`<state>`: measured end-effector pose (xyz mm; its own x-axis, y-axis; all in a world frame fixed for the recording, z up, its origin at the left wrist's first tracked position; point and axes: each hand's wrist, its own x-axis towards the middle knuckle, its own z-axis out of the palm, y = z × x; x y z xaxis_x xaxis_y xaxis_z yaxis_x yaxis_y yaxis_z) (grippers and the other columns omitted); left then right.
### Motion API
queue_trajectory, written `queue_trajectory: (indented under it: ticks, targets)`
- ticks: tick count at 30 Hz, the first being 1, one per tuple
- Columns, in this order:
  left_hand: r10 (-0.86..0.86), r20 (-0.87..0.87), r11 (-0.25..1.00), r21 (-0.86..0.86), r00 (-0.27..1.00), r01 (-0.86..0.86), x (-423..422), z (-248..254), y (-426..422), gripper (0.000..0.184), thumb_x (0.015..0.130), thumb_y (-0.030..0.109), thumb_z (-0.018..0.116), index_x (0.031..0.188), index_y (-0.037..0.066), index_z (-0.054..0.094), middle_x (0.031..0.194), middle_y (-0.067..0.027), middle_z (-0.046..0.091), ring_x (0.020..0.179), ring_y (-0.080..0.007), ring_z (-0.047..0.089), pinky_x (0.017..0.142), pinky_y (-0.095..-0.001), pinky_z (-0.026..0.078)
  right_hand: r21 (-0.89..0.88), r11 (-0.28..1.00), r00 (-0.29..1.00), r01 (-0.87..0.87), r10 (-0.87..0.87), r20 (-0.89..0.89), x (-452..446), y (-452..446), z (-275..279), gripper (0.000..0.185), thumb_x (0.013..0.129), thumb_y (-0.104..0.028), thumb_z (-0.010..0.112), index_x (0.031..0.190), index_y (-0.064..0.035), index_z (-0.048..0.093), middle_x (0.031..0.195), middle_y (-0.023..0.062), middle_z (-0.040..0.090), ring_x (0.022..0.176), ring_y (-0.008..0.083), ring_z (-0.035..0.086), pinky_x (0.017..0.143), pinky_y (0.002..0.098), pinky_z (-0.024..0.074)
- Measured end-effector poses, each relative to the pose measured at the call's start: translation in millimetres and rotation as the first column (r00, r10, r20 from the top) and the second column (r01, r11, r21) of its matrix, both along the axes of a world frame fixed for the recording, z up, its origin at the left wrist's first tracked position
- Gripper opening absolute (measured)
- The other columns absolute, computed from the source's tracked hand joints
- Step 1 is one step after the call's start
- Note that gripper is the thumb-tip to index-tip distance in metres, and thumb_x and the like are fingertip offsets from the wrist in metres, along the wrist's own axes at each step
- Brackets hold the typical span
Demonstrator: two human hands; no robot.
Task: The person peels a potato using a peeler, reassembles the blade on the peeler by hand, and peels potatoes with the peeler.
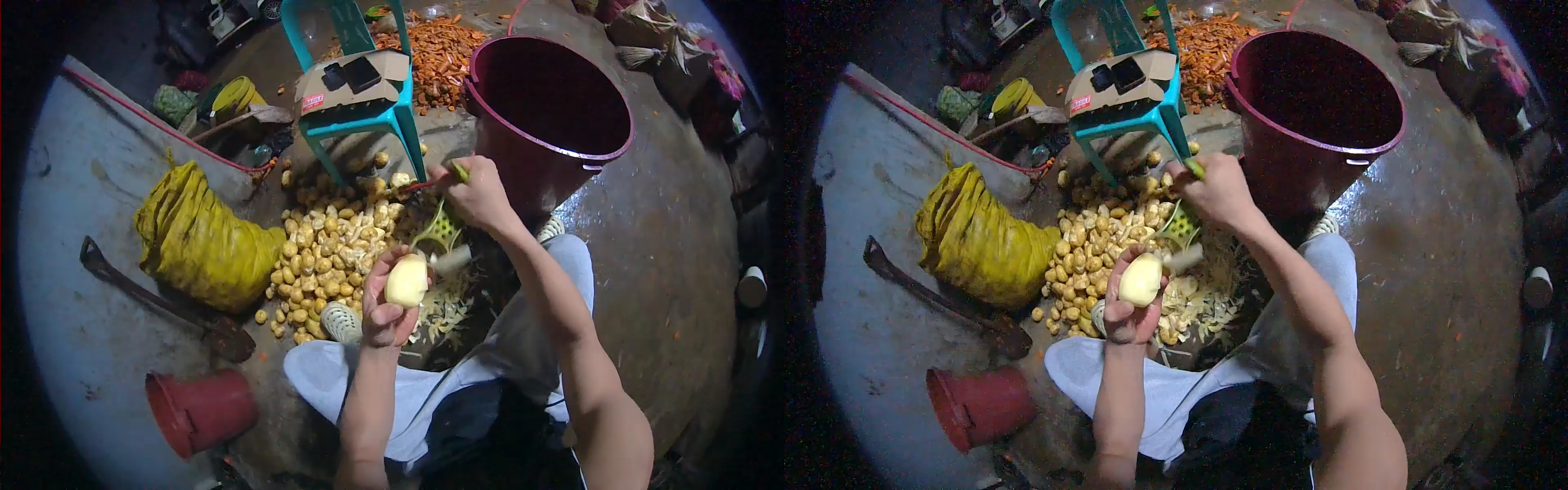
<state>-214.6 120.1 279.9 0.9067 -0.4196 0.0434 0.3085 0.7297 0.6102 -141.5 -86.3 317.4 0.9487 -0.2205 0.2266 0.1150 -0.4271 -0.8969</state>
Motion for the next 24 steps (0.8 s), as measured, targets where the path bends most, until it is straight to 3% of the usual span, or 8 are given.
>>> queue_trajectory:
  ticks: [5,9,10,14,17,19,21,24]
  targets:
    - [0.049,0.019,0.994,0.092,0.999,-0.05,-3,3,-3,0.083,0.057,0.016,0.079,0.129,-0.005,0.044,0.122,-0.0149,0.058,0.112,-0.0258,0.059,0.101,-0.0373,0.047,-0.237,0.97,0.95,-0.057,0.126,0.286,-16,14,10,0.034,0.086,-0.023,0.069,0.066,0.0034,0.06,0.054,0.0188,0.048,0.045,0.0225,0.041,0.049,0.0387,0.0378]
    - [-0.002,0.048,0.999,0.055,0.999,-0.001,1,-7,1,0.079,0.057,0.015,0.075,0.127,-0.006,0.045,0.116,-0.0142,0.06,0.109,-0.0251,0.06,0.101,-0.035,0.046,-0.123,0.991,0.998,0.049,-0.043,0.051,7,-1,-15,0.035,0.087,-0.027,0.066,0.071,0.0039,0.063,0.057,0.0205,0.054,0.048,0.0292,0.05,0.053,0.0389,0.0427]
    - [-0.004,0.046,0.999,0.052,0.999,0.001,2,-7,3,0.076,0.057,0.013,0.071,0.126,-0.006,0.045,0.114,-0.0134,0.06,0.109,-0.0245,0.06,0.102,-0.0339,0.046,-0.234,0.964,0.989,0.123,-0.138,-0.05,18,-9,-20,0.037,0.089,-0.029,0.064,0.07,0.0038,0.063,0.055,0.0194,0.054,0.047,0.0238,0.047,0.053,0.0369,0.043]
    - [-0.06,-0.036,0.997,-0.046,0.998,0.058,1,-4,2,0.077,0.057,0.013,0.071,0.126,-0.007,0.044,0.116,-0.015,0.06,0.108,-0.0253,0.061,0.101,-0.0349,0.046,-0.005,0.999,0.999,-0.042,0.042,0.027,1,1,0,0.042,0.089,-0.028,0.065,0.064,0.0041,0.056,0.05,0.0136,0.037,0.048,0.0161,0.034,0.049,0.0372,0.037]
    - [0.095,-0.045,0.994,0.061,0.994,-0.093,-3,-4,-4,0.08,0.058,0.011,0.074,0.129,-0.008,0.043,0.12,-0.0191,0.057,0.105,-0.0323,0.059,0.098,-0.0376,0.05,-0.254,0.967,0.95,-0.021,0.098,0.297,-12,12,7,0.042,0.088,-0.027,0.067,0.062,0.0038,0.053,0.051,0.0171,0.039,0.046,0.0181,0.034,0.047,0.0387,0.0343]
    - [0.046,-0.036,0.999,-0.002,0.998,-0.046,1,-11,0,0.081,0.058,0.011,0.074,0.13,-0.009,0.043,0.121,-0.02,0.057,0.104,-0.0325,0.059,0.098,-0.037,0.05,-0.22,0.974,0.955,0.063,0.005,0.295,1,7,-11,0.04,0.086,-0.026,0.068,0.062,0.0034,0.055,0.052,0.019,0.044,0.045,0.0191,0.039,0.048,0.0391,0.0358]
    - [-0.061,-0.06,0.992,-0.112,0.996,0.054,3,-8,2,0.082,0.059,0.01,0.074,0.132,-0.011,0.041,0.126,-0.0244,0.051,0.107,-0.0328,0.057,0.097,-0.0342,0.052,-0.07,0.994,0.996,0.085,-0.085,0.003,19,-4,-19,0.041,0.086,-0.026,0.068,0.063,0.0038,0.054,0.053,0.0189,0.042,0.047,0.0185,0.038,0.049,0.0383,0.0363]
    - [-0.092,-0.152,0.98,-0.188,0.984,0.063,0,-8,2,0.069,0.059,0.006,0.067,0.123,-0.009,0.047,0.131,-0.0253,0.049,0.11,-0.0328,0.058,0.1,-0.0372,0.05,-0.118,0.993,0.993,0.016,-0.002,0.118,14,0,-29,0.042,0.088,-0.026,0.066,0.063,0.0036,0.053,0.051,0.0155,0.041,0.048,0.0173,0.036,0.048,0.037,0.0358]
